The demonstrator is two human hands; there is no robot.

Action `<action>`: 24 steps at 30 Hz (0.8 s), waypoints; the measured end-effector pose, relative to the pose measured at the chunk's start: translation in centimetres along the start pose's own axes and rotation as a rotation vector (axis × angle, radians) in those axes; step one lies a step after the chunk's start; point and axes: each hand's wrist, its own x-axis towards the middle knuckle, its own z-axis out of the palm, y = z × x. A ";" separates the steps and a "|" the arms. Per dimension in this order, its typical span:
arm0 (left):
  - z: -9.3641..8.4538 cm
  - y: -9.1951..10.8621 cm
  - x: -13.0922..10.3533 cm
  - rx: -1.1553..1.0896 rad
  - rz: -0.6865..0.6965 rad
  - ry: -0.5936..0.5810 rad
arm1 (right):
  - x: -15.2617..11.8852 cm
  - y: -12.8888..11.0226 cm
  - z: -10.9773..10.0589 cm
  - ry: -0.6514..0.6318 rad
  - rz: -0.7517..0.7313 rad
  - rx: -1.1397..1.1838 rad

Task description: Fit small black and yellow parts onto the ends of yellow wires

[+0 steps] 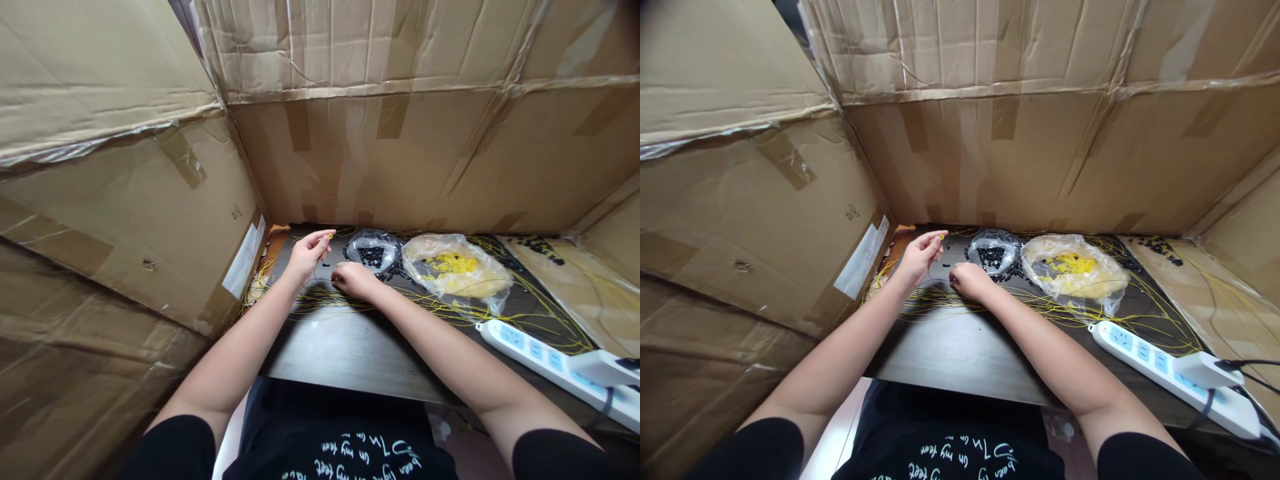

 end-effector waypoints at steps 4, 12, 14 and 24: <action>-1.3 -2.6 -2.3 -0.109 -0.090 0.089 | -0.3 -0.2 0.2 0.055 0.010 0.009; -2.0 -1.9 -3.3 -0.035 -0.102 0.049 | -1.4 0.7 -0.1 0.330 0.120 0.406; -1.8 -1.8 -3.4 -0.012 -0.092 0.054 | -2.0 1.2 -0.3 0.377 0.157 0.436; -0.8 -2.0 -3.7 0.046 -0.124 0.016 | -4.0 2.2 -1.4 0.611 0.169 0.466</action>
